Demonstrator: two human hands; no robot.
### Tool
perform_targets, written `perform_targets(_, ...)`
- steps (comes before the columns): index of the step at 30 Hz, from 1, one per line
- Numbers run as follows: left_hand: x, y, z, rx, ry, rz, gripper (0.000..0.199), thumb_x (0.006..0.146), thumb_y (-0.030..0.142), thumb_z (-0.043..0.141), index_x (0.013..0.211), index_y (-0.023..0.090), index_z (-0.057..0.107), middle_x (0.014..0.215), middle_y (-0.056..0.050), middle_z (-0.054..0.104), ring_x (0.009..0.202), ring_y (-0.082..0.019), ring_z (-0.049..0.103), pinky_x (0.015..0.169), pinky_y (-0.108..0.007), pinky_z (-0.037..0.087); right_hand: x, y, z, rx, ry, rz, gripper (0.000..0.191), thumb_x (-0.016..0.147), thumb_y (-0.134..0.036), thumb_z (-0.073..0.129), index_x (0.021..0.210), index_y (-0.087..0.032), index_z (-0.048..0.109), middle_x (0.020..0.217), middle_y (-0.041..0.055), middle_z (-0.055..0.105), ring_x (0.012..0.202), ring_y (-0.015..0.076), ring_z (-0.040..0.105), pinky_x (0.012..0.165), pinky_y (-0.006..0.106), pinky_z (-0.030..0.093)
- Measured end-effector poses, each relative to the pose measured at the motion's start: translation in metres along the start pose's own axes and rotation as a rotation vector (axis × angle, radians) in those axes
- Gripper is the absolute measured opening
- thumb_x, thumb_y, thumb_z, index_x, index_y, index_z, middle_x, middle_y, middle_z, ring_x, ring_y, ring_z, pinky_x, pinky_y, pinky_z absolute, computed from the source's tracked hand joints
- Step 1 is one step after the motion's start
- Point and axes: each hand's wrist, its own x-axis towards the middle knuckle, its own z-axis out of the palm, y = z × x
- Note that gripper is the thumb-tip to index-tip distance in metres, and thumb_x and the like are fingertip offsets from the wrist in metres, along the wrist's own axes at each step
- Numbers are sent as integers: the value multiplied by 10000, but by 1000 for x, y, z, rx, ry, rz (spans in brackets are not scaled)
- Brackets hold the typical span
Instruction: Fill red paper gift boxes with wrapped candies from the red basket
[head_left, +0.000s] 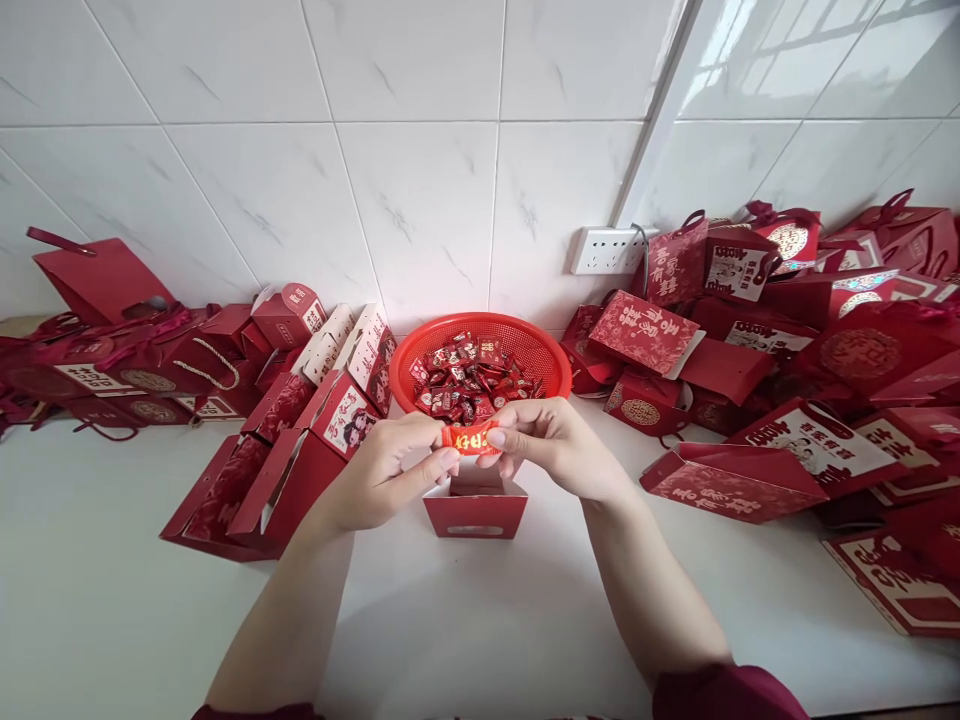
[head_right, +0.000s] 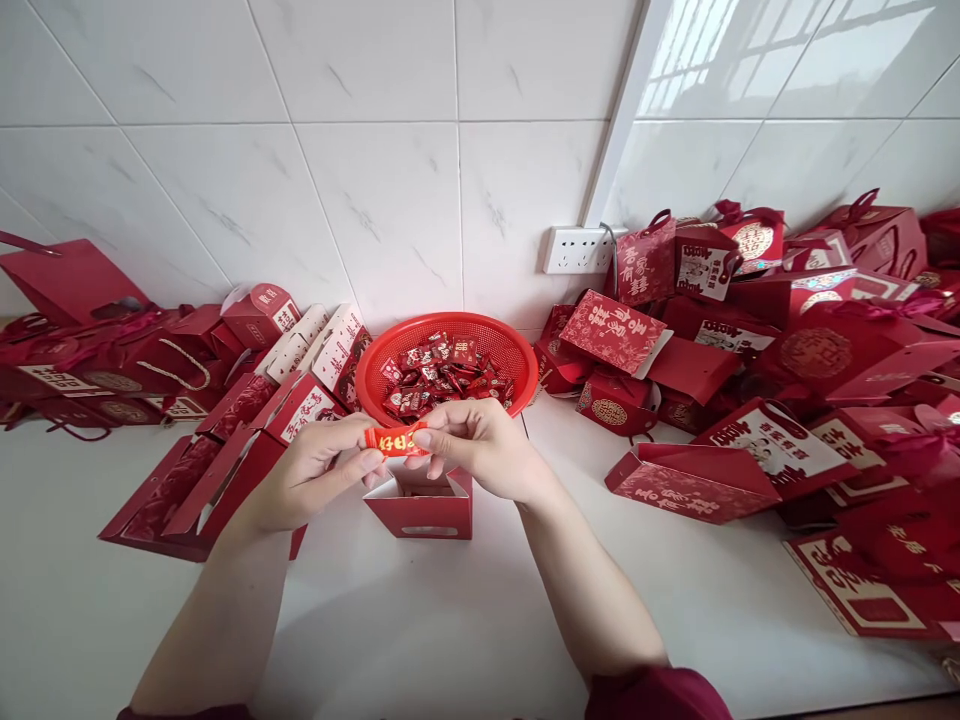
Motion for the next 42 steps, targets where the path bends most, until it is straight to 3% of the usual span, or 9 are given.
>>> perform_targets(5, 0, 5, -1, 215, -7, 69, 292, 973, 299, 466, 783, 168, 644, 733, -26, 632, 733, -158, 542, 732, -282, 429, -4, -4, 1, -100, 49, -3, 325, 805, -470, 760, 788, -147, 720, 762, 55, 731, 610, 128, 641, 598, 255, 537)
perform_targets(14, 5, -3, 4, -35, -20, 4, 289, 985, 332, 470, 874, 154, 668, 830, -34, 672, 792, -157, 624, 771, -261, 480, -2, -1, -4, -89, 34, -21, 325, 822, -477, 739, 815, -153, 716, 793, 55, 735, 601, 127, 633, 596, 261, 530)
perform_targets(18, 8, -3, 0, 150, -49, -22, 148, 880, 335, 655, 897, 195, 696, 1060, -41, 650, 1029, -201, 603, 940, -301, 457, -5, -5, -6, -291, 138, -83, 273, 874, -443, 689, 838, -174, 717, 754, 32, 703, 626, 141, 632, 608, 264, 521)
perform_targets(23, 8, -7, -8, 263, -184, -145, 229, 858, 450, 671, 979, 256, 685, 1222, -7, 585, 1139, -228, 582, 1065, -362, 393, -11, -9, -6, -585, 207, -159, 226, 948, -371, 594, 842, -201, 700, 794, 24, 716, 700, 157, 662, 641, 254, 505)
perform_targets(28, 9, -13, -6, 291, -191, -199, 459, 802, 547, 701, 1168, 283, 621, 1300, -21, 544, 1179, -265, 559, 976, -335, 454, -10, -8, -4, -666, 169, -144, 195, 966, -319, 557, 894, -195, 689, 759, -2, 711, 598, 121, 634, 593, 231, 484)
perform_targets(32, 11, -16, -5, 259, -274, -216, 352, 833, 537, 670, 1087, 294, 647, 1194, -14, 577, 1081, -244, 592, 900, -321, 472, -9, -6, -4, -691, 123, -123, 149, 959, -277, 557, 944, -206, 688, 712, -17, 698, 601, 123, 631, 603, 227, 495)
perform_targets(37, 9, -22, -12, 290, -357, -187, 301, 801, 435, 732, 1057, 294, 659, 1170, -11, 557, 1046, -222, 582, 882, -298, 447, -9, -6, -9, -730, 73, -115, 143, 955, -271, 562, 1006, -209, 681, 835, 2, 734, 713, 141, 682, 684, 243, 514)
perform_targets(42, 8, -30, -21, 336, -292, -279, 236, 899, 457, 590, 946, 238, 664, 1073, -20, 556, 919, -187, 591, 774, -277, 433, -10, -8, -13, -783, 64, -140, 149, 955, -250, 562, 975, -218, 707, 887, -5, 737, 781, 134, 663, 705, 231, 494)
